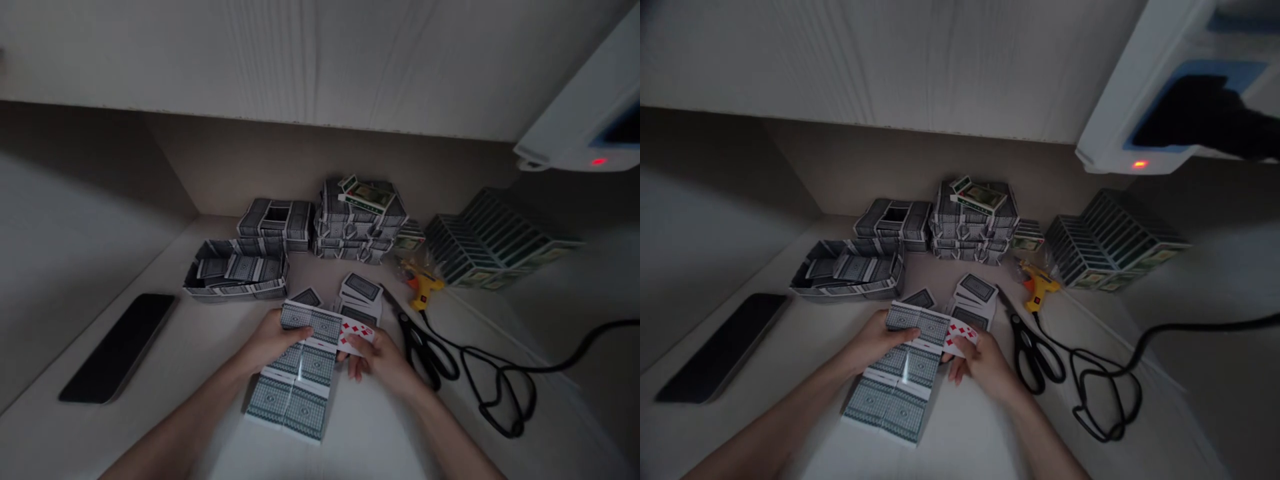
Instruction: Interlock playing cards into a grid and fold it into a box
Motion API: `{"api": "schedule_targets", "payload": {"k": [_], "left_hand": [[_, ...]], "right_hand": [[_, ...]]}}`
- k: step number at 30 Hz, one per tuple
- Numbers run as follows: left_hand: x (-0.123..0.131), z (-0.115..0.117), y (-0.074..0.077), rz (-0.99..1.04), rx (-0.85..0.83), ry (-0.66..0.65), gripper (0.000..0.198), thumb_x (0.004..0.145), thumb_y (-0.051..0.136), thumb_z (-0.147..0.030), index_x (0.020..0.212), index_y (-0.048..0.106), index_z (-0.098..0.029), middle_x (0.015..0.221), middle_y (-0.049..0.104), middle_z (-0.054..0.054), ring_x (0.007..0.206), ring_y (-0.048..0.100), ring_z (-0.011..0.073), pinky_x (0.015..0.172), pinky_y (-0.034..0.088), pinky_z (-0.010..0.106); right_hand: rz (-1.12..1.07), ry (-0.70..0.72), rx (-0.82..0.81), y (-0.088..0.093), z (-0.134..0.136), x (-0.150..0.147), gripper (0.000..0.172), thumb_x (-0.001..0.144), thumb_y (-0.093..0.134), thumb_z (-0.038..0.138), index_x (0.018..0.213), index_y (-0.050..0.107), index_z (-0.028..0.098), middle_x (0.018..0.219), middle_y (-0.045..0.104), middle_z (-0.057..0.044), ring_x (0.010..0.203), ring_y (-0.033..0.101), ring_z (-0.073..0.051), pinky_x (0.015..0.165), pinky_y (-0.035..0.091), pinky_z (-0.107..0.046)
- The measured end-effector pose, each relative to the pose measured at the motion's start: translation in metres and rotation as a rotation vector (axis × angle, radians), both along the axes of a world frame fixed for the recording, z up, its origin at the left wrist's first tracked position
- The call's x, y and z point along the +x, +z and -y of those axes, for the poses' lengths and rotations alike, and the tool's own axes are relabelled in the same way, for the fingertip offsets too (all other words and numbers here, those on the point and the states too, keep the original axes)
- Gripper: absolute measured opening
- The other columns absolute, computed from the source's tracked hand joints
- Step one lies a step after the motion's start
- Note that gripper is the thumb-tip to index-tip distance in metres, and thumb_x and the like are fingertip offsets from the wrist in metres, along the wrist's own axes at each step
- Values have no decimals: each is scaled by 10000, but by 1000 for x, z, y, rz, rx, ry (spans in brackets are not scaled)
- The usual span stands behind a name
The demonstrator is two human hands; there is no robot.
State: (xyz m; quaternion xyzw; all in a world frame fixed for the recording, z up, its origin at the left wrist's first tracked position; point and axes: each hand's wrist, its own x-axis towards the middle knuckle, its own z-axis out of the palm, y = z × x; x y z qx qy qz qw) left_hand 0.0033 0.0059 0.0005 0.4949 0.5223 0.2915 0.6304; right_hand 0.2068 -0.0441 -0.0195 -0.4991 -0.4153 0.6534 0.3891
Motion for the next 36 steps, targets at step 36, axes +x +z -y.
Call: {"api": "schedule_targets", "payload": {"k": [36], "left_hand": [[6,8,0,143,-77,-6,247,571,752,-286,735,662,-123,769,703,54,695,634,206,654,477,295]], "right_hand": [[-33,55,14,2,0,-3,431,733,547,555,583,525,152,457,550,18,328,463,-80,333,356,-196]]}}
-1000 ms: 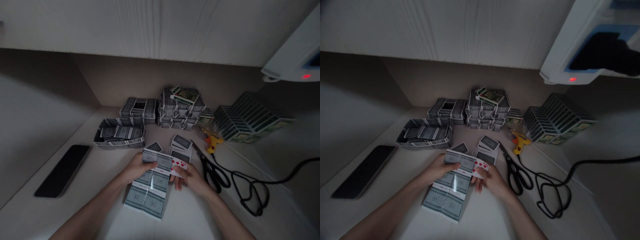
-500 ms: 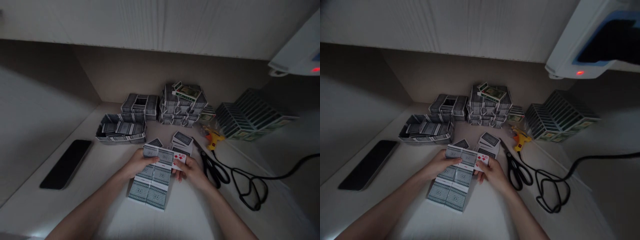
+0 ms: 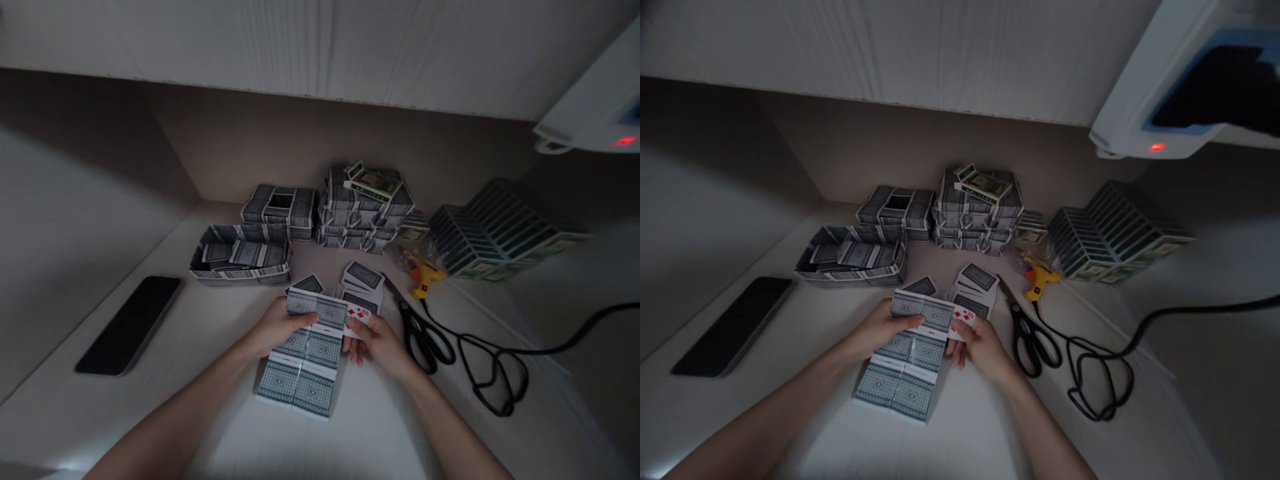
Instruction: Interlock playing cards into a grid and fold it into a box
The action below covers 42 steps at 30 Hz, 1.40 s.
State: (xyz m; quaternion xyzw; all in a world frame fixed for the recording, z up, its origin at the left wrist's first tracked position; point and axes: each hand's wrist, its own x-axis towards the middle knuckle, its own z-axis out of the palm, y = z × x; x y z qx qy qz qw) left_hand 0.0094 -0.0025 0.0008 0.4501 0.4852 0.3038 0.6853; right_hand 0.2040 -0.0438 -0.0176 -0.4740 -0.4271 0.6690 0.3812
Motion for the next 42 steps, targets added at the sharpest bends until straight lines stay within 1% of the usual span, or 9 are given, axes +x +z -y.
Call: {"api": "schedule_targets", "payload": {"k": [3,5,9,16,20,24,28,32,42], "left_hand": [[2,2,4,125,-37,70,284,586,751,-291,789,661,-115,842,708,76,726,647,218,686,491,317],[4,3,7,215,-37,213,331,595,749,-304,852,653,-119,908,704,87,789,652,236,720,499,335],[9,5,11,391,-41,388,420,635,721,-328,998,614,-144,986,691,83,898,638,253,795,491,369],[-3,-1,13,472,38,184,356,626,677,-241,965,662,-133,989,690,85,952,611,258,823,442,332],[-19,-13,17,305,17,8,364,679,634,-321,994,656,-141,937,694,81,860,626,240,727,443,301],[-17,-14,4,6,39,-112,307,723,623,-384,925,642,-153,831,682,33,740,609,186,666,434,270],[-6,-6,-12,-117,262,-160,339,773,548,-443,953,599,-161,902,659,31,847,584,201,753,439,287],[-2,-2,-15,-192,372,-193,340,809,498,-426,1016,558,-163,982,636,53,915,568,215,806,435,307],[1,2,-5,-111,339,-169,382,705,647,-337,1019,513,-167,998,630,55,929,584,215,814,451,322]], "right_hand": [[-51,-69,39,3,2,2,375,738,575,522,651,545,159,511,555,28,361,455,-68,356,344,-188],[-70,-98,71,7,4,4,308,713,634,473,759,580,173,597,585,27,448,500,-77,420,380,-189],[-80,-18,116,12,7,1,301,637,732,368,852,631,182,790,653,-16,751,594,-154,709,456,-269],[-76,-182,54,6,2,12,284,641,728,356,860,692,179,737,681,-12,665,595,-150,624,435,-249],[-10,-81,16,8,1,19,245,637,726,356,801,695,176,674,670,2,582,572,-129,545,409,-226],[109,-59,50,5,2,11,228,680,683,380,793,694,182,667,662,12,583,565,-127,533,395,-220],[181,-114,87,0,3,5,239,683,677,386,806,689,182,669,666,15,589,571,-128,545,402,-220],[185,-134,90,-2,4,4,237,679,679,386,785,687,174,663,666,9,583,572,-128,544,402,-223],[49,-261,34,3,-3,14,239,641,726,348,802,678,178,695,664,8,613,568,-116,561,404,-209]]}}
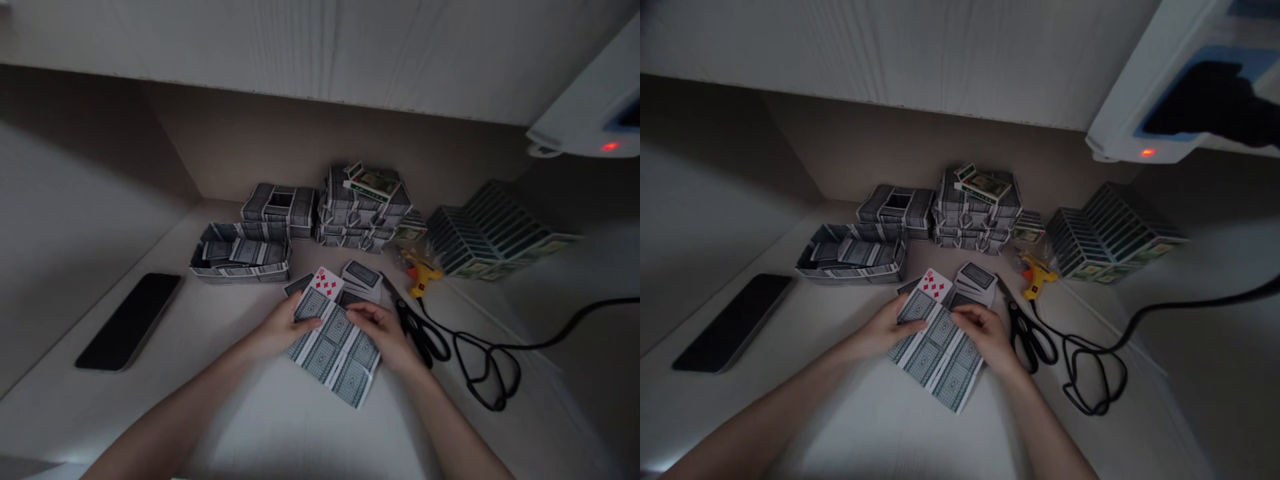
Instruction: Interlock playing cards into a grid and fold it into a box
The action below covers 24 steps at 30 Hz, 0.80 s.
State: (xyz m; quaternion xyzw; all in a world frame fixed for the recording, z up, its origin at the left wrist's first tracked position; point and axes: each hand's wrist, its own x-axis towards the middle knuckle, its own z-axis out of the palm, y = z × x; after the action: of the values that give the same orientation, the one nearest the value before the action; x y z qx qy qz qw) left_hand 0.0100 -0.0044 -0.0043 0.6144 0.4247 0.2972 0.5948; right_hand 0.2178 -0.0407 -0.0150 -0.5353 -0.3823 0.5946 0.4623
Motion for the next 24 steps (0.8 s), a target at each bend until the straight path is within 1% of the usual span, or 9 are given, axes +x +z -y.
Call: {"api": "schedule_targets", "payload": {"k": [3,6,8,10,12,14,18,20,24], "left_hand": [[-2,-5,2,2,44,134,393,687,661,-360,1003,529,-168,988,636,54,931,583,222,819,449,334],[-1,-8,-1,50,29,261,387,700,642,-390,993,541,-159,976,641,64,932,582,225,826,445,346],[2,-7,-5,73,1,306,368,736,594,-416,994,543,-158,964,643,64,926,582,222,826,444,349],[7,-3,-9,74,16,333,353,773,543,-424,1014,536,-166,1000,635,63,960,569,215,853,429,344],[11,1,-11,67,52,335,343,793,519,-406,1047,514,-175,1046,619,62,993,555,208,877,415,339],[13,4,-12,55,80,330,358,780,547,-367,1078,481,-181,1058,607,63,995,555,207,879,415,344],[13,7,-12,14,104,293,544,654,693,-277,1118,428,-177,1056,584,70,1004,547,231,875,416,369],[12,8,-12,14,103,262,604,628,718,-273,1136,406,-176,1074,569,75,1019,540,236,875,416,369],[12,8,-11,35,74,241,586,638,712,-297,1120,398,-182,1079,566,73,1027,539,236,872,419,363]], "right_hand": [[-143,-137,15,2,-3,4,269,649,714,370,840,662,188,758,674,-4,663,591,-139,581,432,-226],[-248,-140,-4,3,-1,-2,333,622,728,378,887,651,191,844,692,-37,748,630,-197,661,482,-300],[-219,-141,4,1,2,-10,389,619,732,374,957,642,205,910,697,-43,839,636,-222,758,486,-345],[-169,-205,28,-2,5,-17,418,636,721,379,1009,624,219,972,692,-41,889,633,-226,812,478,-365],[-121,-246,35,-6,7,-20,436,632,726,374,1023,615,216,993,690,-47,892,636,-230,822,478,-378],[-82,-260,40,-9,7,-20,447,616,739,367,1012,615,201,984,693,-59,877,641,-237,811,486,-390],[-50,-258,41,-10,7,-18,450,601,751,363,987,618,175,968,695,-79,852,646,-247,788,500,-408],[-43,-257,30,-10,7,-18,448,600,751,361,981,618,167,966,695,-86,841,648,-247,782,503,-412],[-7,-267,47,-9,8,-21,434,605,744,372,966,621,163,957,695,-90,838,647,-245,775,506,-404]]}}
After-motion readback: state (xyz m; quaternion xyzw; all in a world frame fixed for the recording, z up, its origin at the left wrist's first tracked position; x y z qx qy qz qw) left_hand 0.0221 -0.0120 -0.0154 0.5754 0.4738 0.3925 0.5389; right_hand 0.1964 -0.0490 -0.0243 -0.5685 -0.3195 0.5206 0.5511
